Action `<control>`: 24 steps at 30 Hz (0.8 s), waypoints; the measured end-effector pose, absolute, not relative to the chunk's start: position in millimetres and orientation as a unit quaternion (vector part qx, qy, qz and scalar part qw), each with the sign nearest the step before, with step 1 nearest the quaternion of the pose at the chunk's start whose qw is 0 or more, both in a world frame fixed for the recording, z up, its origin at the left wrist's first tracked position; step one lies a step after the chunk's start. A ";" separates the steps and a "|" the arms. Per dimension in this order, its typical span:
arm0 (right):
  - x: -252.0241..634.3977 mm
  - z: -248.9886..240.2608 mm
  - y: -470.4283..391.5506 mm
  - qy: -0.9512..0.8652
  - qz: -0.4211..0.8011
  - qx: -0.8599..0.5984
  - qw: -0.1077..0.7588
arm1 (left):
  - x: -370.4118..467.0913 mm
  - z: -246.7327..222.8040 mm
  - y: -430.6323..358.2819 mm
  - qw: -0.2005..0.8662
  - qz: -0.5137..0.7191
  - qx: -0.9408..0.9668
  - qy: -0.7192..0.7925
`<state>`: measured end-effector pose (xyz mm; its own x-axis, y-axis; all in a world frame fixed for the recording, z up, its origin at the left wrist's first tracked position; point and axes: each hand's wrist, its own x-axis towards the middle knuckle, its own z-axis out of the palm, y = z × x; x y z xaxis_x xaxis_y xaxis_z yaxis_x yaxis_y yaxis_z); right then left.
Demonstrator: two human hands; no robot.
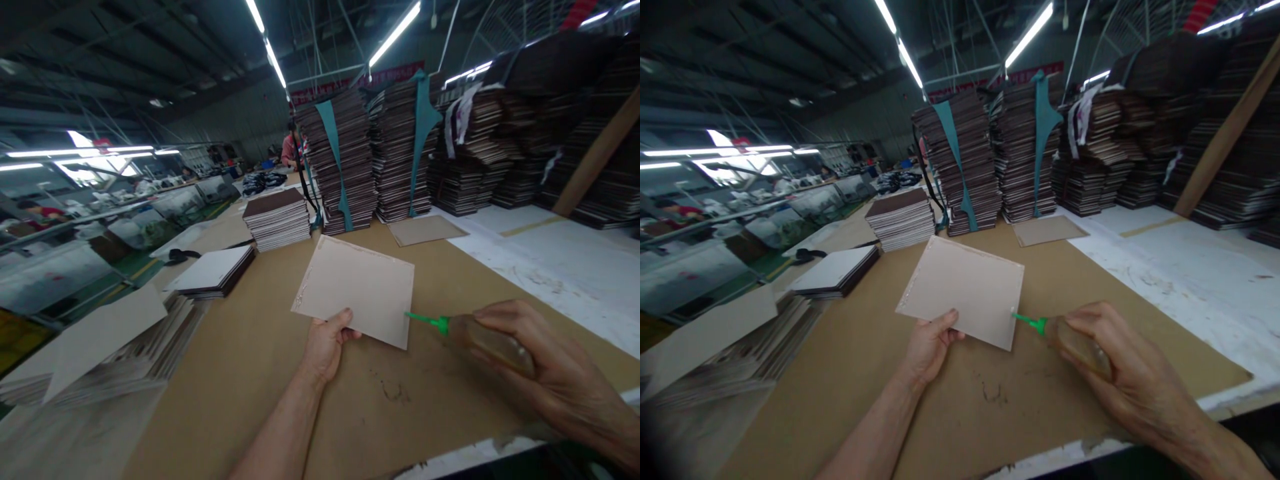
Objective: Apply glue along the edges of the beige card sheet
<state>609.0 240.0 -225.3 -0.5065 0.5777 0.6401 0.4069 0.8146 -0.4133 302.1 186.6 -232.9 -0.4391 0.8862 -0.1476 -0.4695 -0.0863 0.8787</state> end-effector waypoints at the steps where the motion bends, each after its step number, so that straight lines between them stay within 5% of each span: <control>1: 609.7 -226.4 238.8 -0.871 0.122 -0.281 0.384 | 302.0 -233.3 186.8 0.482 0.704 0.220 0.474; 24: 612.9 -226.6 229.7 -0.876 0.128 -0.267 0.381 | 298.4 -239.6 190.2 0.474 0.712 0.205 0.475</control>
